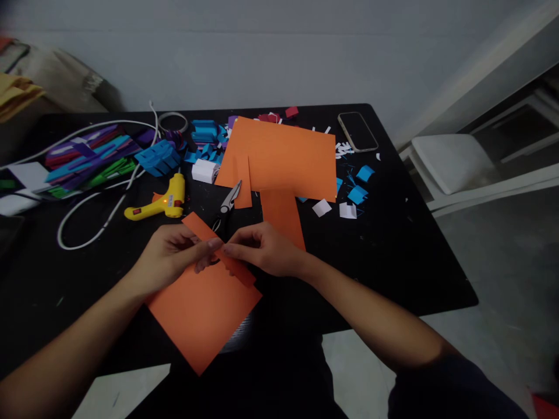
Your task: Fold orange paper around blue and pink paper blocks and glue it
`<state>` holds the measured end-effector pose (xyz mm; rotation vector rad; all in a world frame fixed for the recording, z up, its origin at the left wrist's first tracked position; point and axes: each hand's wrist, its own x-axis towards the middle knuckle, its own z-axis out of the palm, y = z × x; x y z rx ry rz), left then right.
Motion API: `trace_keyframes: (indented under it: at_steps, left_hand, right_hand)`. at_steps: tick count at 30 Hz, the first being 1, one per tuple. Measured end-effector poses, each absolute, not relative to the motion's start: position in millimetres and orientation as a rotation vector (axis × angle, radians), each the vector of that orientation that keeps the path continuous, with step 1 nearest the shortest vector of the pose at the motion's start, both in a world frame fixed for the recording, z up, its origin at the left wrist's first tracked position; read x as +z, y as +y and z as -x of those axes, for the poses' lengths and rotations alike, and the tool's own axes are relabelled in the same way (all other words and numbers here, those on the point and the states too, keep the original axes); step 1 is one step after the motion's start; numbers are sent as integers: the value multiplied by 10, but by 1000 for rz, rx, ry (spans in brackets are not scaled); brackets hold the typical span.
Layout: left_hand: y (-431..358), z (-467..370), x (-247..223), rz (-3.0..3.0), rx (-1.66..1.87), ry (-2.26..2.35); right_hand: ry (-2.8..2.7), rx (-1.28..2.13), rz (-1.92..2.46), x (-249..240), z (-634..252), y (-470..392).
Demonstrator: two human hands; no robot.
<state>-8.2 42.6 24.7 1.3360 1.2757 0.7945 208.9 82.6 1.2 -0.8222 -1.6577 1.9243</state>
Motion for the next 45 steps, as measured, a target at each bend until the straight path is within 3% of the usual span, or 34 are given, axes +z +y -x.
trace_keyframes:
  at_steps: [10,20,33,45]
  left_hand:
    - [455,101,254,-1295,927,1265]
    - [442,41,223,-1336,788,1238]
    - [483,122,247,-1279,1034,1323]
    - [501,127,225,-1259,1042,1378]
  right_hand:
    - [-1576,1999,826,24,-2091,818]
    - [-1613,1937,821,-41,-2079,828]
    - [-1409,2081,806,-4,-2069,813]
    - [-1355,2126,777,-16,-2061,806]
